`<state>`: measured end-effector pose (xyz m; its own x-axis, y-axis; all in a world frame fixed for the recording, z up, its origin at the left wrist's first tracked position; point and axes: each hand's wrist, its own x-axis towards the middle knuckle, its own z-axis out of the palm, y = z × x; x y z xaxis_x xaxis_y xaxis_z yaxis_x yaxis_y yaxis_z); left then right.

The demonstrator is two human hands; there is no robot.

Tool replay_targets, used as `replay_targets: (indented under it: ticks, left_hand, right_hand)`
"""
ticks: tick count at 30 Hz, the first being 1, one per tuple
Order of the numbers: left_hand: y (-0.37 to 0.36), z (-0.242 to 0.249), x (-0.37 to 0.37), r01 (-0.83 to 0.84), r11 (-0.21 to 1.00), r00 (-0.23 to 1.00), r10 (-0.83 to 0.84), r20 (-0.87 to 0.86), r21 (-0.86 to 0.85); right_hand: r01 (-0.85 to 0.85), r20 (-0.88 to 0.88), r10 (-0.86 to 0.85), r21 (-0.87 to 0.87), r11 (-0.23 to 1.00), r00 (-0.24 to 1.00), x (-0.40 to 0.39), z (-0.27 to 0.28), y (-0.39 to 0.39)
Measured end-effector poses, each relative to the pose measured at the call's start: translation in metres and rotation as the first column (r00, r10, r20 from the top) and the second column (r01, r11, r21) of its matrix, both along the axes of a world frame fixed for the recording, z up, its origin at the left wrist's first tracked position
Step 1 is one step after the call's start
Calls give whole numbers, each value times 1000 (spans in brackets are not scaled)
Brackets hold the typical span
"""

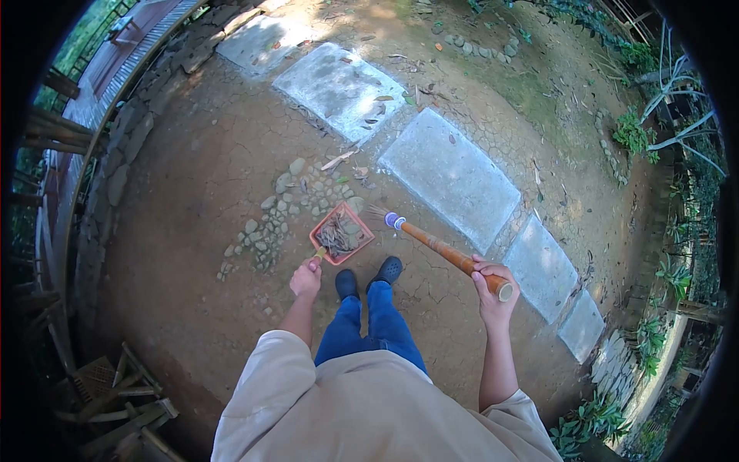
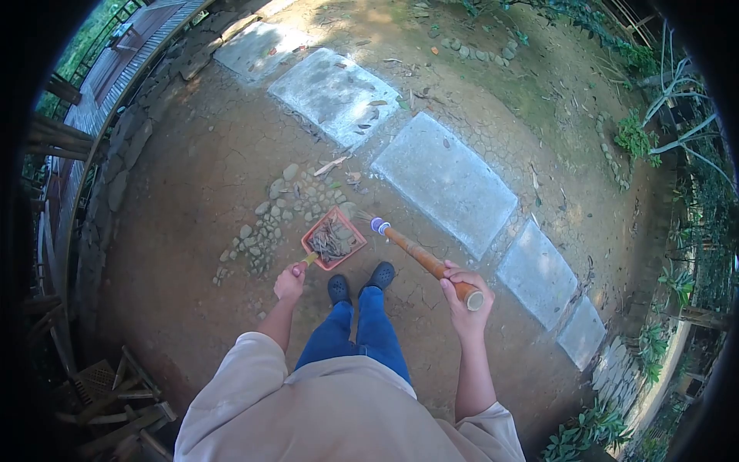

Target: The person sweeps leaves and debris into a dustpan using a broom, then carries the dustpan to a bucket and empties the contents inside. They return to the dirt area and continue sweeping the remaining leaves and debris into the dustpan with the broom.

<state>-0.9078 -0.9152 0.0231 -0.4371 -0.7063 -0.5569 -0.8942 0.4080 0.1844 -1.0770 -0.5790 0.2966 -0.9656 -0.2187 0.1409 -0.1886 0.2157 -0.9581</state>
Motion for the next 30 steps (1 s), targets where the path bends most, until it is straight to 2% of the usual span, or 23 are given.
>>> replay_targets:
  ticks: [7, 13, 19, 22, 25, 30]
  left_hand:
    - [-14, 12, 14, -32, 999, 997, 32, -69, 6]
    - [-25, 6, 26, -33, 999, 998, 32, -53, -22]
    - [-34, -1, 36, -31, 1000, 999, 31, 14, -3]
    - [-36, -1, 38, -41, 999, 999, 41, 8, -4]
    - [-36, -1, 38, -48, 999, 999, 48, -8, 16]
    - [-40, -5, 42, -46, 999, 999, 46, 14, 18]
  right_hand:
    - [13, -120, 4, 140, 990, 993, -16, -28, -24]
    - [84, -133, -64, 157, 984, 989, -22, -46, -42]
    - [-18, -160, 51, 204, 979, 986, -9, -75, -58]
    - [-119, -92, 137, 174, 978, 986, 3, -69, -64]
    - [-137, 85, 129, 99, 986, 988, 10, -63, -62]
    - [-94, 97, 93, 0, 996, 991, 22, -37, -52]
